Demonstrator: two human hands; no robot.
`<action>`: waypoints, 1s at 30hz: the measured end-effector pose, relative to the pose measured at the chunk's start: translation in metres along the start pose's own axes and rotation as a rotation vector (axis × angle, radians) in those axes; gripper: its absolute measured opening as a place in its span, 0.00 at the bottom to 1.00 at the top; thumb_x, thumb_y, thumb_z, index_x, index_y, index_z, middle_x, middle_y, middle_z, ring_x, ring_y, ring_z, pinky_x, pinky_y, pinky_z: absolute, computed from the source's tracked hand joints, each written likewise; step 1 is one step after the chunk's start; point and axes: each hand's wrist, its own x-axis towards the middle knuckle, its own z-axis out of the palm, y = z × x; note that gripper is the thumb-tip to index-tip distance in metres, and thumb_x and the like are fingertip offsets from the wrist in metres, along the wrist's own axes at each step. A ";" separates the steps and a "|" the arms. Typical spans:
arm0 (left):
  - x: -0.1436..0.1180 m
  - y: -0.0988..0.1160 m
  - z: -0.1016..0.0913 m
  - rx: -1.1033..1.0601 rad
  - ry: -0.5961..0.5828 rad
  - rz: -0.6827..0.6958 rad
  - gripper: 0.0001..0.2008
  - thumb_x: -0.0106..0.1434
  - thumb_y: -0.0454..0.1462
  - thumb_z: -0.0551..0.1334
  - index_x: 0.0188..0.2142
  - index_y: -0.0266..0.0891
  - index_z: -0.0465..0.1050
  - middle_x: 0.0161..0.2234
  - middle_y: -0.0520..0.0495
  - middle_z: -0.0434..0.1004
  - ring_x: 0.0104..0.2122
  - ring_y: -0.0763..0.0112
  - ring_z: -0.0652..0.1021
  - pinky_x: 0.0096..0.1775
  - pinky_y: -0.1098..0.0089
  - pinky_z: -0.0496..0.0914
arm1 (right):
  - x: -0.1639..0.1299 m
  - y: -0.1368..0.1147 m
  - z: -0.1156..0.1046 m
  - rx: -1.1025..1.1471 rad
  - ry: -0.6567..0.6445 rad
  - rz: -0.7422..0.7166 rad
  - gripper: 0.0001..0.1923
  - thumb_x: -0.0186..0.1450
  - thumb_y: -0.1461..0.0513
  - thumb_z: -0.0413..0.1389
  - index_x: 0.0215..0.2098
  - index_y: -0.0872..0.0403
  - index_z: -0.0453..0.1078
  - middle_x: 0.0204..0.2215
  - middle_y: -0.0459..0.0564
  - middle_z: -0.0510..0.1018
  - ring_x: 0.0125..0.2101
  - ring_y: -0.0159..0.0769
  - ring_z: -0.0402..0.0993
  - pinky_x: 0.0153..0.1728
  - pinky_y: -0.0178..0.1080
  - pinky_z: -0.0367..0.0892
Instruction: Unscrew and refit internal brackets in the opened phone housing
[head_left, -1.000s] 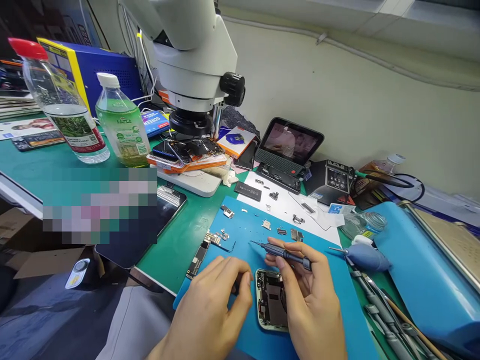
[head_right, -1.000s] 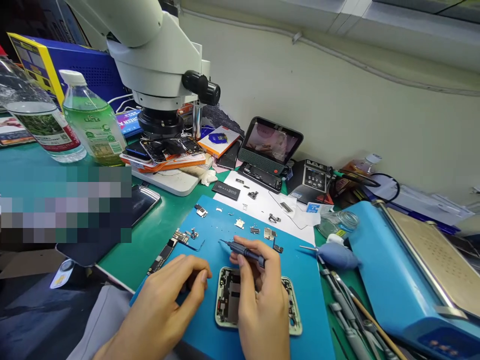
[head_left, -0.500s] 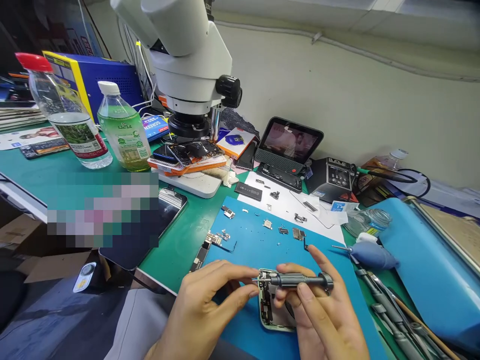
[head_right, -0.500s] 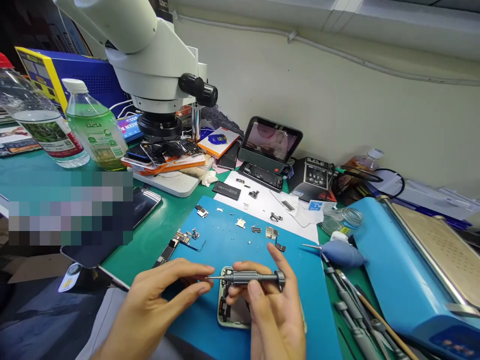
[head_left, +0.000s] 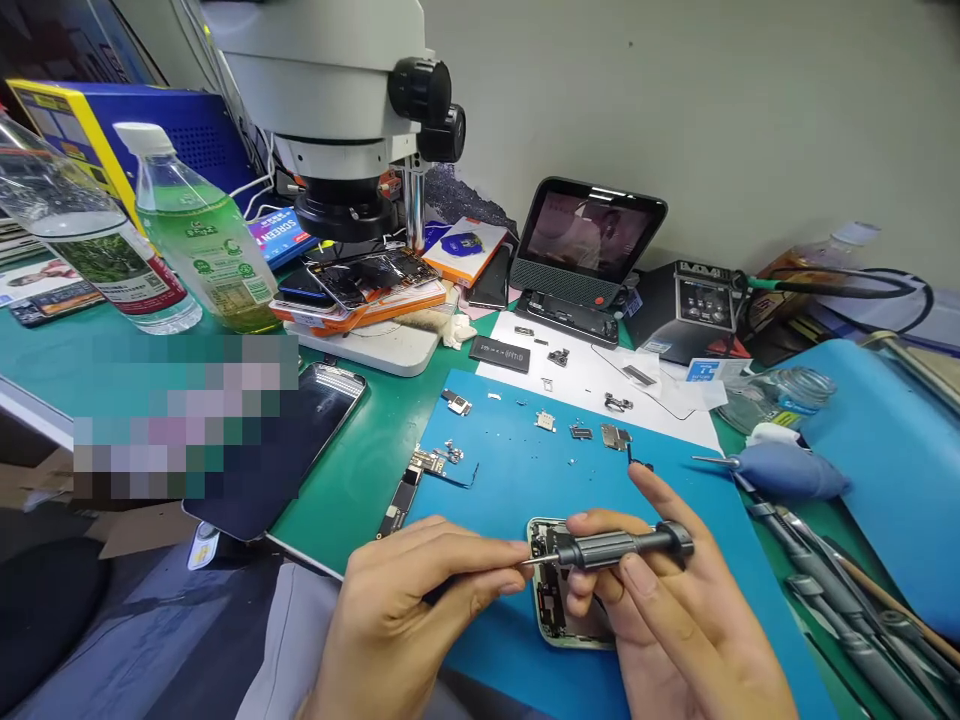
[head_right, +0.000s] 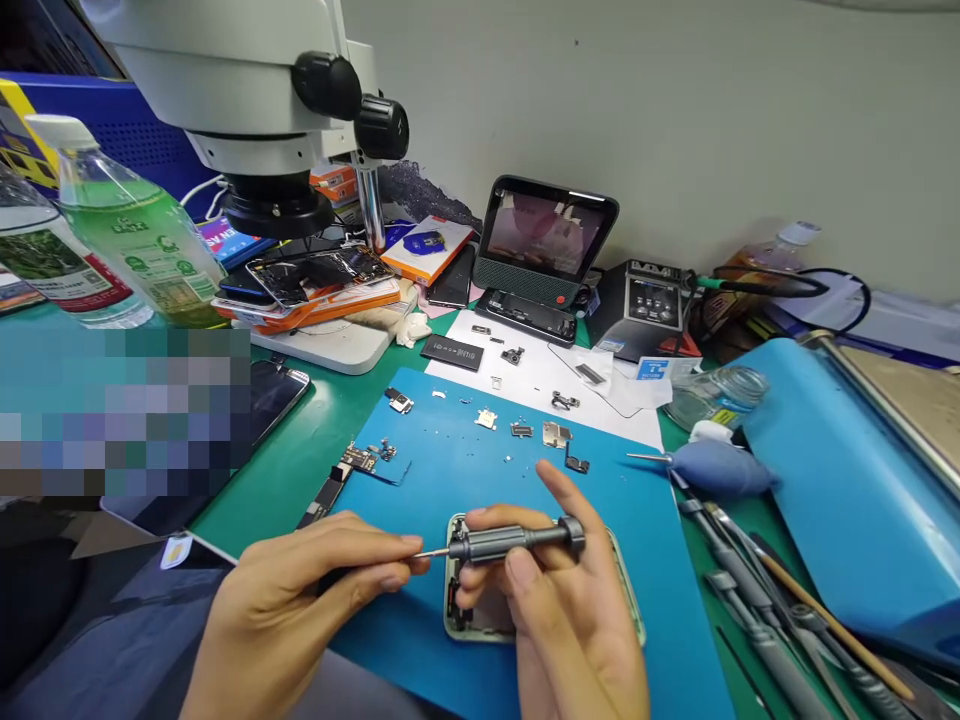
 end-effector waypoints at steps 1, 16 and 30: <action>-0.001 -0.001 -0.001 -0.001 -0.018 -0.009 0.09 0.76 0.35 0.72 0.51 0.52 0.88 0.40 0.60 0.92 0.36 0.77 0.89 0.42 0.81 0.80 | 0.000 0.000 0.000 -0.001 -0.004 0.004 0.41 0.68 0.56 0.72 0.75 0.39 0.62 0.44 0.55 0.89 0.31 0.42 0.86 0.34 0.45 0.85; 0.000 0.001 -0.003 -0.053 -0.048 0.002 0.09 0.76 0.35 0.72 0.52 0.50 0.88 0.39 0.57 0.93 0.35 0.74 0.89 0.40 0.77 0.80 | -0.001 0.003 -0.001 -0.067 0.027 -0.009 0.40 0.67 0.54 0.72 0.74 0.41 0.66 0.45 0.57 0.89 0.29 0.43 0.83 0.30 0.46 0.84; -0.005 -0.003 0.008 0.215 -0.022 0.044 0.13 0.79 0.29 0.63 0.55 0.48 0.79 0.47 0.55 0.89 0.45 0.73 0.87 0.49 0.76 0.78 | -0.028 -0.006 0.010 -0.351 0.491 -0.647 0.33 0.69 0.62 0.72 0.68 0.36 0.72 0.38 0.44 0.87 0.39 0.41 0.86 0.44 0.46 0.84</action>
